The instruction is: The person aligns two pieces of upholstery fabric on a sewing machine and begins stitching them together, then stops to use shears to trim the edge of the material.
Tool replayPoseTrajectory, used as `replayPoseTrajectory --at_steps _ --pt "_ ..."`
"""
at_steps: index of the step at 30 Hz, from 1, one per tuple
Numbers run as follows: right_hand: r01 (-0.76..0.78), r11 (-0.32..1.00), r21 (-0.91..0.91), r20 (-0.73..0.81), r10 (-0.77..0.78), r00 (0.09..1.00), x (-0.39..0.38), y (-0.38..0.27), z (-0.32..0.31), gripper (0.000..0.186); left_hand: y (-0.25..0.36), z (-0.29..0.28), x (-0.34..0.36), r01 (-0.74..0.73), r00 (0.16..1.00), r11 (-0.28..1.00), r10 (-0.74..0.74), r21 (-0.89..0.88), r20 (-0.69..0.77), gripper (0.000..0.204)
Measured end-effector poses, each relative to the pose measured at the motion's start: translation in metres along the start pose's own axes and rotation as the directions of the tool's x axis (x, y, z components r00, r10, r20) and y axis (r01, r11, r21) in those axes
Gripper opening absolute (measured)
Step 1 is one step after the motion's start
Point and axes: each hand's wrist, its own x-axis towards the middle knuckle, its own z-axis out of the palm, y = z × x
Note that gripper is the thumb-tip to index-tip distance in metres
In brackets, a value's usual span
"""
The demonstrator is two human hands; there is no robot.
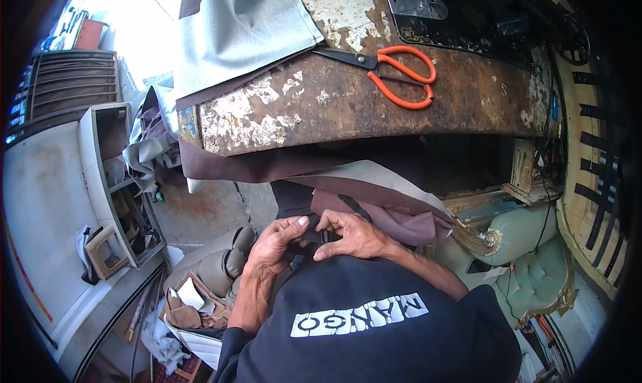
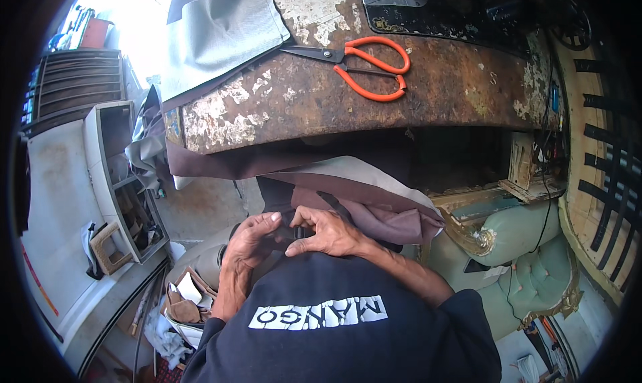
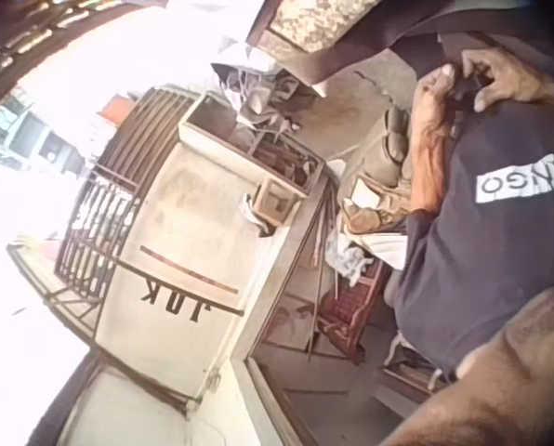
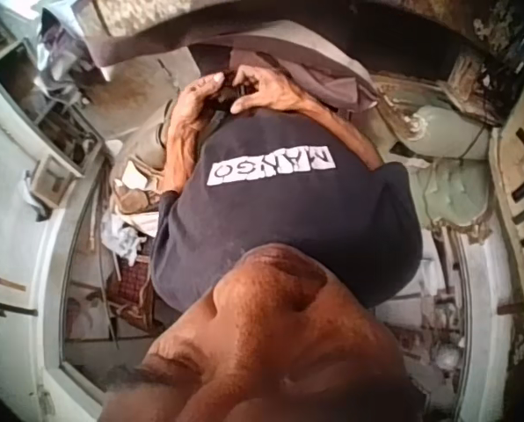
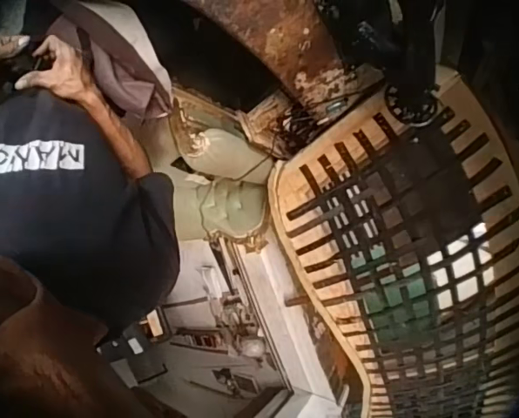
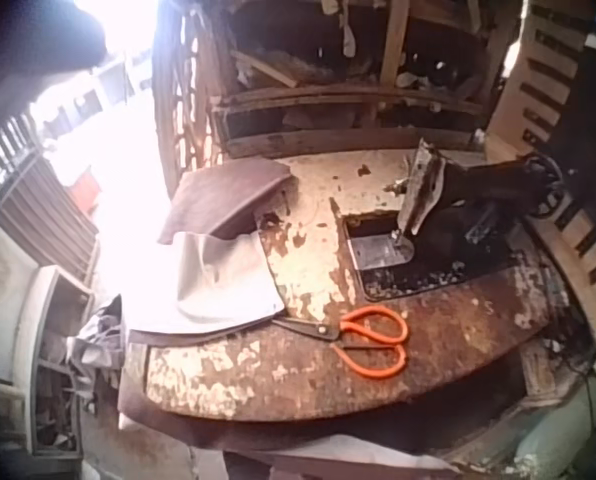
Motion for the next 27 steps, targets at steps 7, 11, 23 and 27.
replayPoseTrajectory --at_steps 7,11,23,27 --pt "-0.001 0.993 0.120 0.034 -0.003 0.999 -0.002 0.013 0.008 0.044 -0.009 -0.020 -0.003 -0.083 0.996 0.997 0.083 -0.001 0.041 0.028" --pt "-0.019 0.997 0.070 -0.002 0.019 1.000 -0.006 0.016 0.005 0.042 0.011 -0.026 0.001 -0.136 0.990 0.718 0.074 0.683 0.119 0.041" --pt "0.036 0.962 0.269 0.044 -0.050 0.998 0.000 0.011 0.022 0.040 0.015 -0.007 -0.019 -0.001 0.985 0.865 -0.086 0.502 0.151 0.043" --pt "0.024 0.982 0.186 0.119 -0.047 0.992 0.010 0.012 0.022 0.042 0.012 -0.011 -0.031 0.003 1.000 0.938 -0.008 0.347 0.012 0.039"
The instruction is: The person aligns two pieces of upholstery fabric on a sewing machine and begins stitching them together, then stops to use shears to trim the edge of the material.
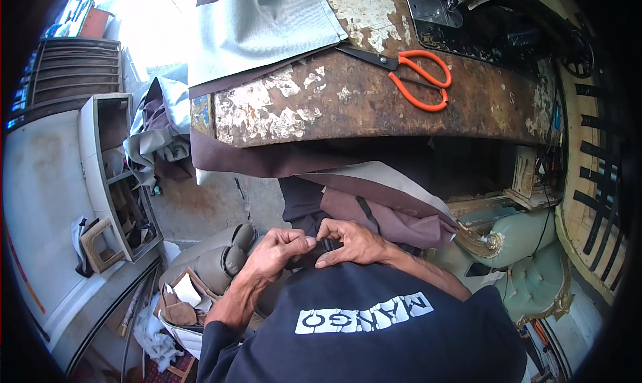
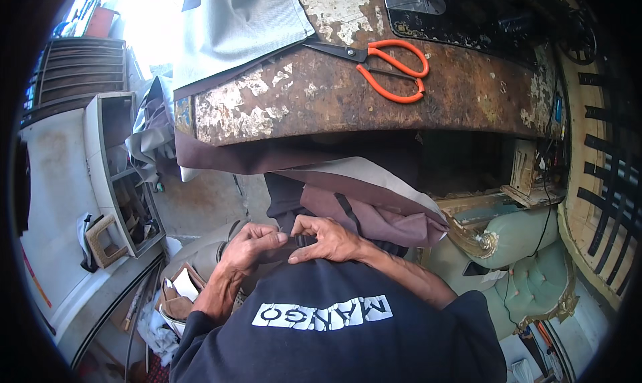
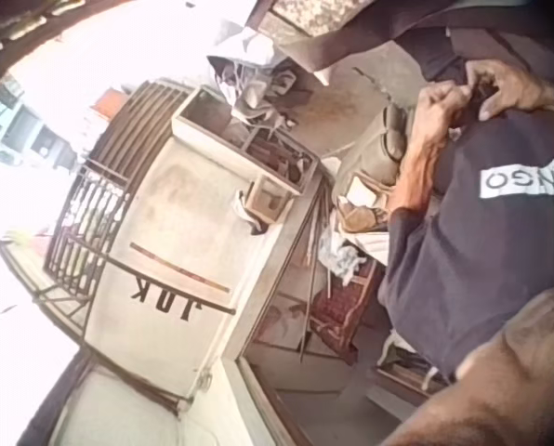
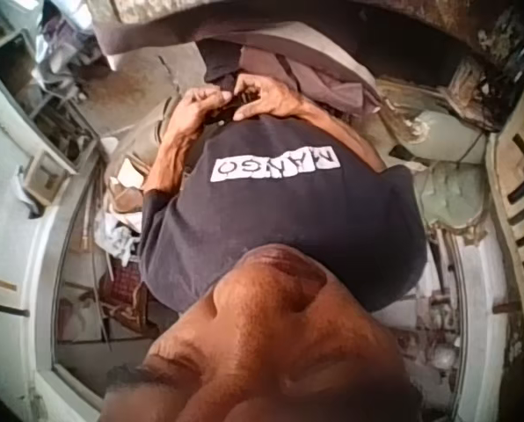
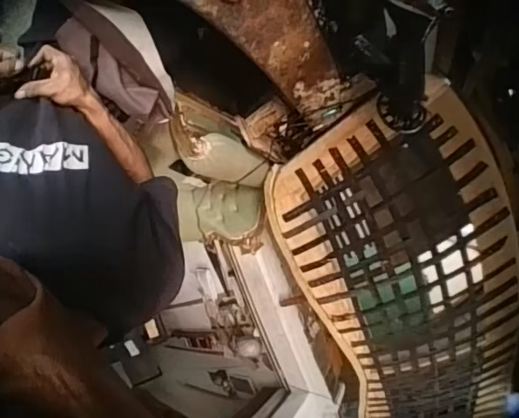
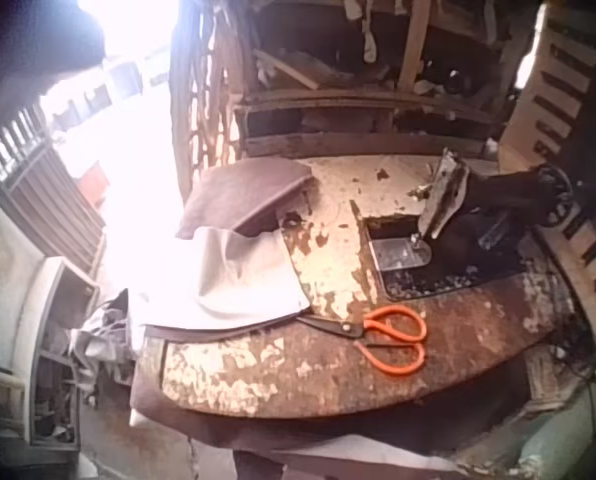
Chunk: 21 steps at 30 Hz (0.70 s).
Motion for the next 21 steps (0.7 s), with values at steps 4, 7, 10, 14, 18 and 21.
replayPoseTrajectory --at_steps 4,7,10,14,18,21 --pt "-0.005 0.996 -0.087 0.024 0.007 1.000 0.004 0.000 0.004 0.044 -0.010 -0.009 -0.009 -0.060 0.994 0.997 0.055 -0.054 -0.090 0.037" --pt "-0.042 0.981 -0.189 -0.032 0.037 0.999 0.006 -0.007 -0.002 0.045 -0.019 -0.027 0.004 -0.120 0.992 0.990 0.122 0.071 -0.029 0.031" --pt "-0.011 0.993 -0.121 -0.024 0.009 1.000 -0.001 0.002 -0.002 0.045 -0.008 -0.029 0.007 -0.425 0.887 0.702 0.449 0.572 0.109 0.031" --pt "-0.028 0.978 -0.207 0.002 0.029 1.000 -0.001 -0.003 -0.003 0.039 0.021 -0.012 0.006 -0.361 0.901 0.462 0.396 0.810 0.176 0.043" --pt "0.021 0.987 -0.160 -0.001 -0.021 1.000 0.000 0.006 -0.002 0.038 0.029 0.000 0.018 -0.282 0.949 0.111 0.181 0.953 0.260 0.052" --pt "0.010 0.981 -0.192 0.035 -0.003 0.999 -0.004 0.000 -0.002 0.041 0.011 -0.009 0.027 -0.306 0.952 0.388 0.104 0.870 0.288 0.050"
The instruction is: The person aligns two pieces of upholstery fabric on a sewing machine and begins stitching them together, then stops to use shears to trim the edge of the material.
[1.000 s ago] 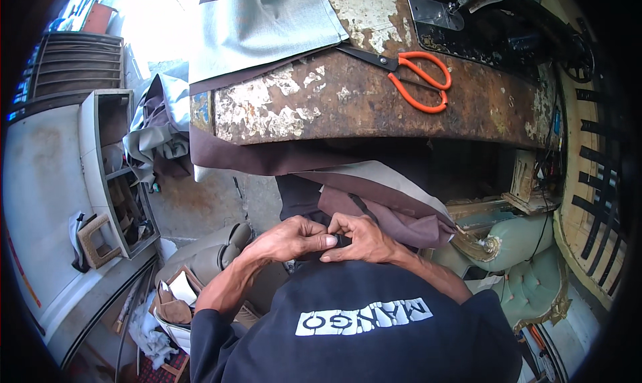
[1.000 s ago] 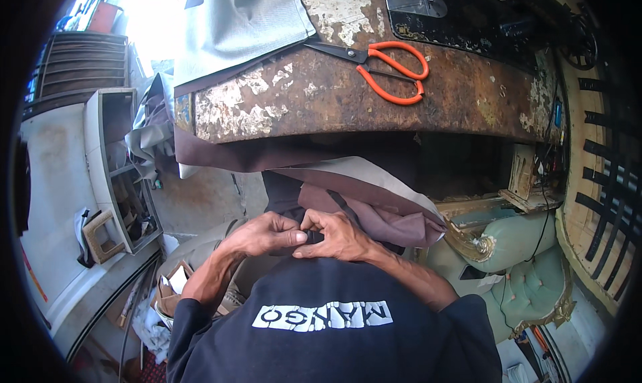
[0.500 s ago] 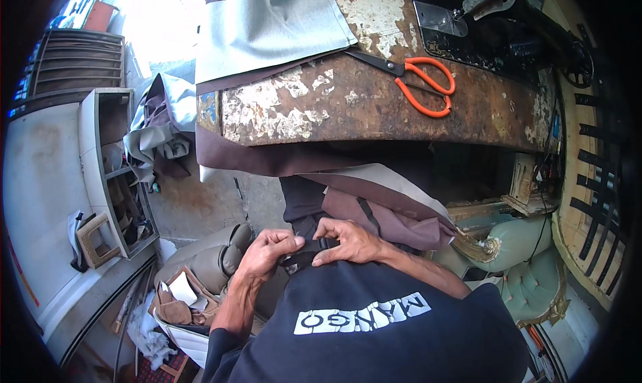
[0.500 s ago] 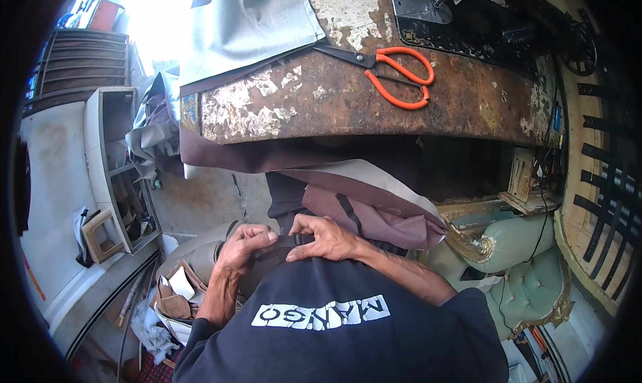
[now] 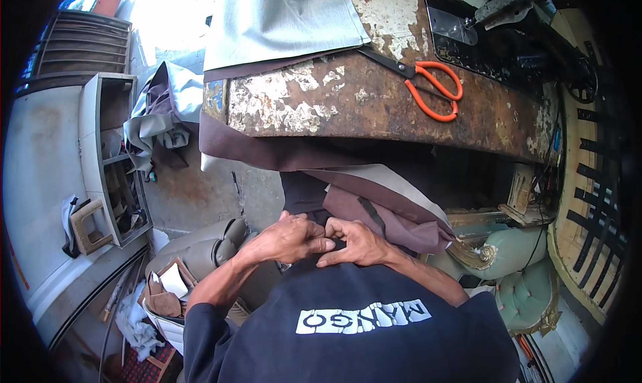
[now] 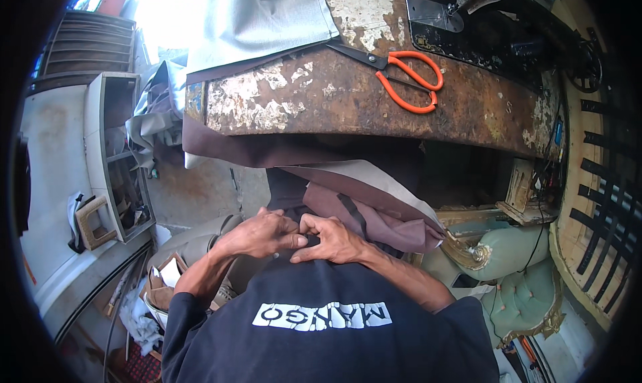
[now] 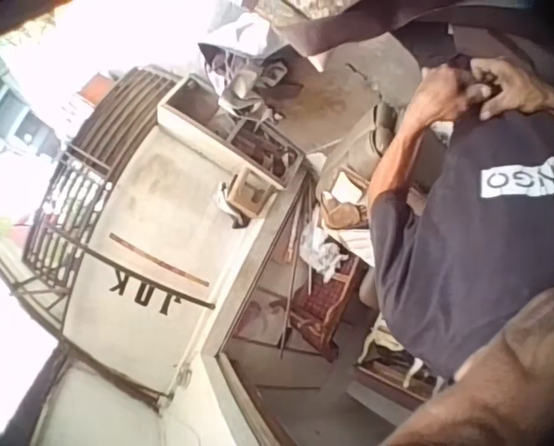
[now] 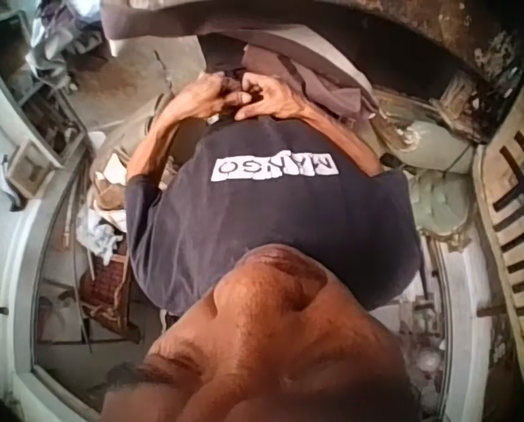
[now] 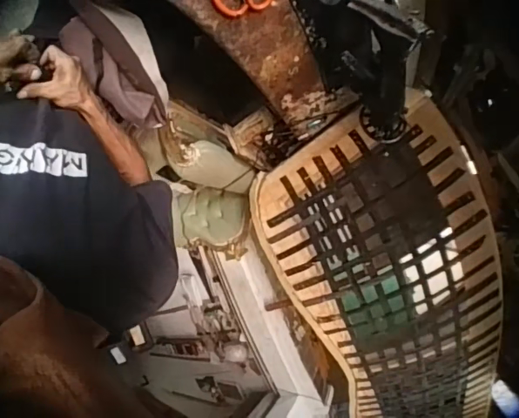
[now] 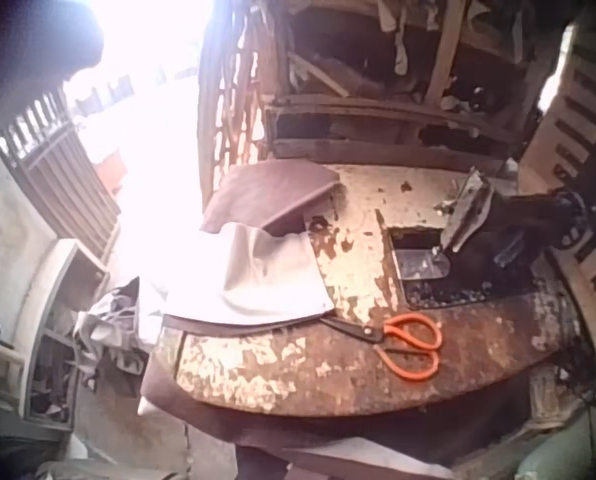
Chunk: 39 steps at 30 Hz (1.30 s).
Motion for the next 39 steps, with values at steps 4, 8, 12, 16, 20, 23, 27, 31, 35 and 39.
replayPoseTrajectory --at_steps 4,8,12,16,20,23,27,31,35,39 --pt "-0.020 0.999 0.047 -0.010 0.021 1.000 0.009 -0.005 0.006 0.055 -0.014 -0.003 -0.011 -0.051 0.999 0.937 0.049 -0.345 -0.016 0.048" --pt "-0.124 0.991 -0.060 0.113 0.130 0.985 0.005 -0.008 0.011 0.059 -0.026 0.010 -0.034 0.026 0.993 0.878 -0.078 -0.478 -0.089 0.048" --pt "-0.142 0.985 -0.102 0.140 0.156 0.978 0.016 -0.019 -0.002 0.060 -0.044 0.010 -0.039 0.217 0.968 0.888 -0.249 -0.406 -0.028 0.040" --pt "-0.266 0.930 -0.255 -0.055 0.261 0.964 0.015 -0.016 -0.009 0.048 -0.069 0.019 -0.023 0.003 0.835 0.796 -0.335 -0.605 -0.436 0.035" --pt "-0.277 0.954 -0.112 -0.106 0.265 0.958 0.003 0.006 -0.012 0.048 -0.085 0.034 -0.043 0.151 0.643 0.934 -0.342 -0.324 -0.685 0.032" --pt "-0.294 0.955 -0.052 -0.077 0.289 0.954 0.004 -0.001 -0.012 0.058 -0.064 0.067 -0.035 0.041 0.883 0.981 -0.124 -0.189 -0.452 0.027" --pt "-0.166 0.944 -0.285 0.006 0.175 0.985 0.006 0.001 -0.011 0.049 -0.042 0.093 -0.020 -0.086 0.842 0.961 -0.072 -0.264 -0.534 0.024" --pt "-0.120 0.860 -0.496 -0.014 0.130 0.991 0.003 -0.011 -0.010 0.048 -0.067 0.113 -0.015 -0.045 0.837 0.963 -0.109 -0.266 -0.536 0.021" --pt "-0.015 0.885 -0.465 -0.001 0.016 1.000 -0.003 0.001 -0.004 0.044 -0.066 0.119 -0.027 -0.011 0.851 0.873 -0.247 -0.487 -0.464 0.016" --pt "-0.025 0.881 -0.473 0.004 0.030 1.000 -0.004 -0.010 0.003 0.047 -0.075 0.130 -0.036 -0.065 0.844 0.750 -0.311 -0.658 -0.438 0.015"
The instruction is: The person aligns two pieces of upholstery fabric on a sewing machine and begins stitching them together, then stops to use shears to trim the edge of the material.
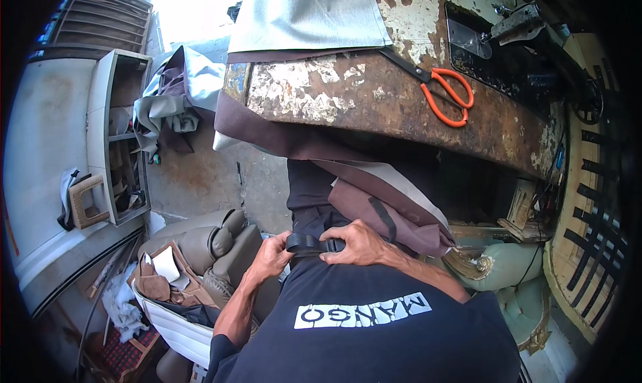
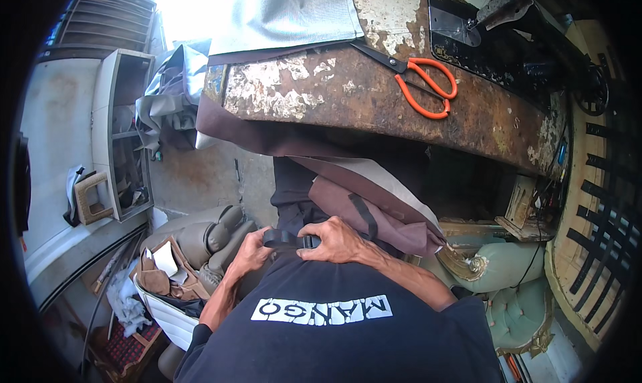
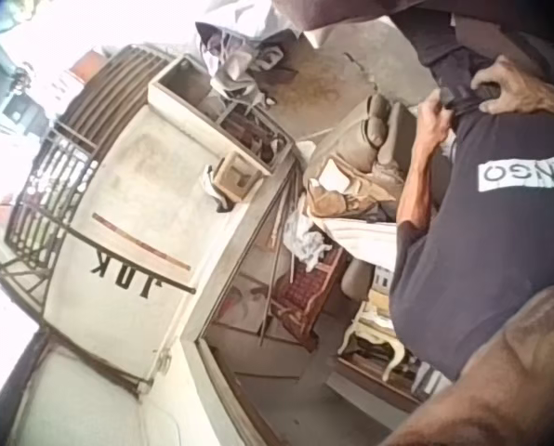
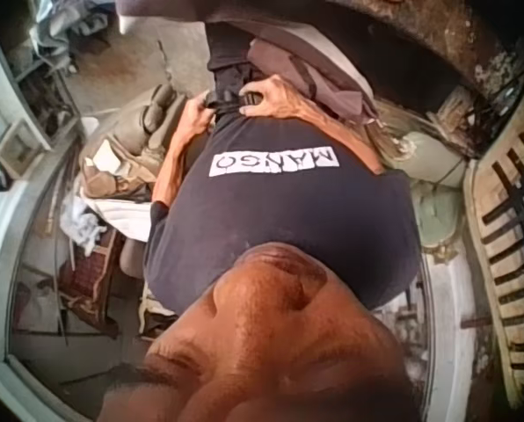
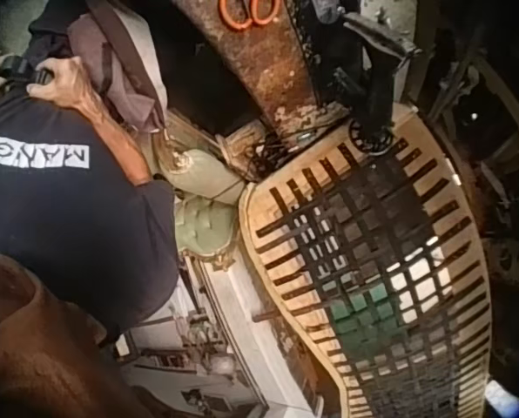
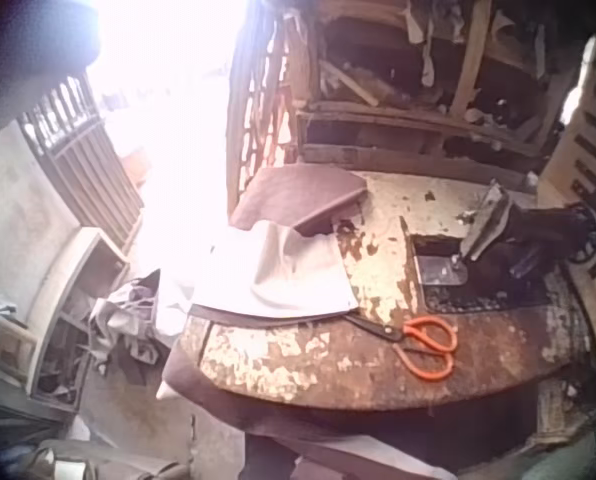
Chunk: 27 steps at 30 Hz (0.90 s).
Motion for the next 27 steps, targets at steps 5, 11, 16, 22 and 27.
replayPoseTrajectory --at_steps 5,11,16,22,27 --pt "0.049 0.998 0.043 -0.096 -0.045 0.994 0.003 0.013 0.010 0.048 0.004 0.004 0.006 0.044 0.999 0.999 -0.045 -0.029 -0.021 0.020" --pt "0.083 0.962 -0.262 0.016 -0.082 0.997 0.015 -0.016 -0.002 0.049 0.030 -0.007 0.022 -0.012 0.994 1.000 0.012 0.001 -0.113 0.042" --pt "0.018 0.900 -0.436 0.061 0.010 0.998 0.030 -0.027 0.006 0.050 0.024 0.001 0.023 -0.050 0.973 0.993 0.074 0.111 -0.217 0.042" --pt "-0.138 0.949 -0.284 0.136 0.183 0.974 0.028 -0.018 0.005 0.058 0.018 0.005 0.016 -0.091 0.931 0.953 0.185 0.291 -0.316 0.046" --pt "-0.157 0.940 -0.304 0.140 0.207 0.968 0.025 -0.019 0.004 0.056 0.020 0.003 0.012 -0.046 0.943 0.970 0.122 0.240 -0.309 0.047"
